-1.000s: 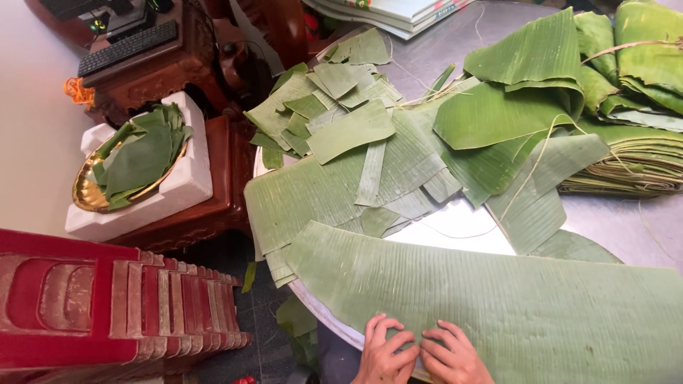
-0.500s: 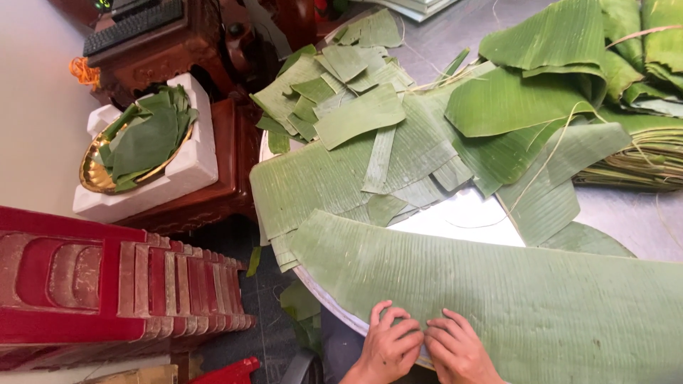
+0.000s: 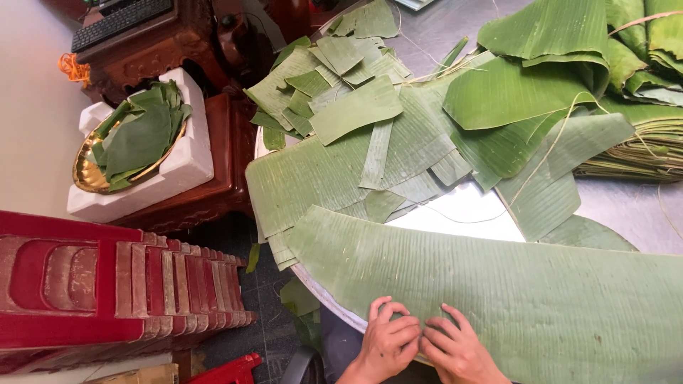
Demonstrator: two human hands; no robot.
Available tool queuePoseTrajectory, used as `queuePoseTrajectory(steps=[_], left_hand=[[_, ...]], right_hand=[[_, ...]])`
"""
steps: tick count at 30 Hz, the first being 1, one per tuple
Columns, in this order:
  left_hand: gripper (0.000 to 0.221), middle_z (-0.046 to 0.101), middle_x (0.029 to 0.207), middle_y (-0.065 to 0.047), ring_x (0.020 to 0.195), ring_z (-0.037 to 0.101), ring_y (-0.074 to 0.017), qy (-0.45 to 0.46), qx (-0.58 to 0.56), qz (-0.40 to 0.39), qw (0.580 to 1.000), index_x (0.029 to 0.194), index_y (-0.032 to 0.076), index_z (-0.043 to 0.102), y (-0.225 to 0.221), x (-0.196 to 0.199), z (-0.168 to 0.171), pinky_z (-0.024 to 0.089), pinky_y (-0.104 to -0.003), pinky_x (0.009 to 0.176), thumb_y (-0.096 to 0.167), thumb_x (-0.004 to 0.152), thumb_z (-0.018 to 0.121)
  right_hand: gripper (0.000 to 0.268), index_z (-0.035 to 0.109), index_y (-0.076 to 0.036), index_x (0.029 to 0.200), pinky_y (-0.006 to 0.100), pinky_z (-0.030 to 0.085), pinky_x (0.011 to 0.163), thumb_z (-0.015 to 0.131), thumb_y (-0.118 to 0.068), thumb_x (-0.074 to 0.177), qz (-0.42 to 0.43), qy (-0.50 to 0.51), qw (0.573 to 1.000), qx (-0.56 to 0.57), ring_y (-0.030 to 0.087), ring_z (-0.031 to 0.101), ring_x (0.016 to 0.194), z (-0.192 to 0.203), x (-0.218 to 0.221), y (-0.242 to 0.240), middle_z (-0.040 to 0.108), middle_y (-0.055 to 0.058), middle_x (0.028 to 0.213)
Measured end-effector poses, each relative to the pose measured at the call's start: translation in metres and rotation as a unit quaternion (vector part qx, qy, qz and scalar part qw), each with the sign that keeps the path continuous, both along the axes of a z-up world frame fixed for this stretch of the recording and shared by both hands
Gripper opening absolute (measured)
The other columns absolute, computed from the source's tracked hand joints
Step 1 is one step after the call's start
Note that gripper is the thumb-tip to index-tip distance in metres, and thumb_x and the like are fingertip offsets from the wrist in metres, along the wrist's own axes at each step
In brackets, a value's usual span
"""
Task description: A person is efficiently sorting, smoothing, and stacking banana leaves on a circular metal table in a food preparation area.
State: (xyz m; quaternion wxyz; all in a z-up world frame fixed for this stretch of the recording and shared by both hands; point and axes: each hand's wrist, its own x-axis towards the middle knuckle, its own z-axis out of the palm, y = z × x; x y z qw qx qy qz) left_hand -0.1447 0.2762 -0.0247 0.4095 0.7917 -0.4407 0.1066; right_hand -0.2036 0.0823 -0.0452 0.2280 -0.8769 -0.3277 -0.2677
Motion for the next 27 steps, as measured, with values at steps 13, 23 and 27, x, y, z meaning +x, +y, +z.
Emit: queuePoseTrajectory(steps=[13, 23, 27], left_hand=[[0.008, 0.063, 0.144, -0.015, 0.137, 0.051, -0.0426, -0.099, 0.125, 0.011, 0.987, 0.092, 0.003, 0.062, 0.064, 0.020, -0.022, 0.030, -0.068, 0.117, 0.000, 0.090, 0.070], [0.022, 0.071, 0.089, -0.015, 0.089, 0.065, -0.0318, -0.066, 0.046, 0.054, 0.995, 0.089, -0.002, 0.067, 0.046, 0.037, 0.024, 0.054, -0.052, 0.101, -0.004, 0.072, 0.052], [0.051, 0.044, 0.156, -0.018, 0.151, 0.028, -0.0400, 0.103, 0.226, 0.030, 0.968, 0.148, 0.005, 0.047, -0.047, 0.047, 0.036, 0.006, -0.055, 0.127, 0.011, 0.097, 0.046]], right_hand=[[0.066, 0.057, -0.016, 0.143, 0.063, 0.039, 0.118, 0.023, -0.061, 0.108, -0.229, -0.030, 0.965, -0.127, 0.039, 0.050, 0.141, -0.027, -0.071, -0.056, 0.057, 0.002, 0.148], [0.051, 0.058, -0.016, 0.139, 0.058, 0.040, 0.117, 0.031, -0.044, 0.107, -0.203, -0.022, 0.967, -0.156, 0.037, 0.051, 0.140, -0.032, -0.105, -0.113, 0.057, 0.000, 0.148], [0.074, 0.058, -0.019, 0.140, 0.054, 0.035, 0.124, 0.029, -0.074, 0.099, -0.232, 0.043, 0.967, -0.096, 0.032, 0.048, 0.147, -0.027, -0.111, -0.107, 0.057, -0.002, 0.149]])
